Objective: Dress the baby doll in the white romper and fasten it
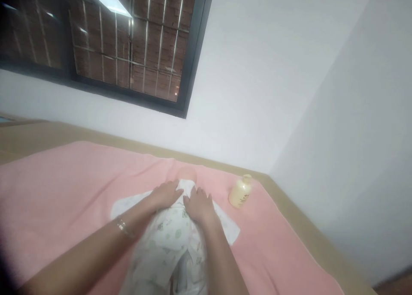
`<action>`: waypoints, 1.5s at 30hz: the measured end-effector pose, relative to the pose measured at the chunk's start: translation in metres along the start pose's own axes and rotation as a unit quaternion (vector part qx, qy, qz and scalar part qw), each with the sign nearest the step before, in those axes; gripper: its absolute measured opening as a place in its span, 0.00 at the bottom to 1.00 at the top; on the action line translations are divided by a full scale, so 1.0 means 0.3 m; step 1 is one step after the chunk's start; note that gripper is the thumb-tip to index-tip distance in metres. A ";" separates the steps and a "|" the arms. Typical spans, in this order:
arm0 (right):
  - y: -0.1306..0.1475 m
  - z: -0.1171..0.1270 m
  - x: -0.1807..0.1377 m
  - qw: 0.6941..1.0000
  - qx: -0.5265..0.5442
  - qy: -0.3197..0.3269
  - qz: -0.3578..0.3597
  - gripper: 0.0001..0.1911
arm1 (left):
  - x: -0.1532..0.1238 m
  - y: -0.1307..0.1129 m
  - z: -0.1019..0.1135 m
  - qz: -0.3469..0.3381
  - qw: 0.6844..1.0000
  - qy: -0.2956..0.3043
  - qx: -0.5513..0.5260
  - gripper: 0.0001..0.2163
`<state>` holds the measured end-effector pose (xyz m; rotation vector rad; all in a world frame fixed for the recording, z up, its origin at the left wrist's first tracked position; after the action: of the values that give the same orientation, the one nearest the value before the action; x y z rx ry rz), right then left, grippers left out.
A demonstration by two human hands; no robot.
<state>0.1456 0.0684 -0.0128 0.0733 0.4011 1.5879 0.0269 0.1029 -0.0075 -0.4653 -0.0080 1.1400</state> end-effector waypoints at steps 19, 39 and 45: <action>-0.041 0.004 0.045 0.998 0.025 -0.055 -0.036 0.25 | 0.000 -0.011 -0.028 0.017 0.998 -0.056 0.006 0.28; -0.093 0.000 0.058 0.988 0.094 -0.120 -0.006 0.24 | 0.009 0.032 0.004 0.027 0.989 -0.140 -0.030 0.21; -0.091 0.001 0.055 0.990 0.083 -0.116 -0.008 0.25 | 0.004 0.031 0.009 0.023 0.988 -0.150 -0.030 0.21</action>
<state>0.1706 0.0848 -0.0240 0.3788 0.3489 1.5071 0.0187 0.1079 -0.0087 -0.3446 -0.2945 1.2498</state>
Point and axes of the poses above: each hand's wrist, its own x-axis towards the middle knuckle, its own z-axis out of the back of the hand, y = z × x, the point moved 10 cm from there along x, towards the middle knuckle, and after that the axes turned 15 degrees about y, right-handed, at the moved point
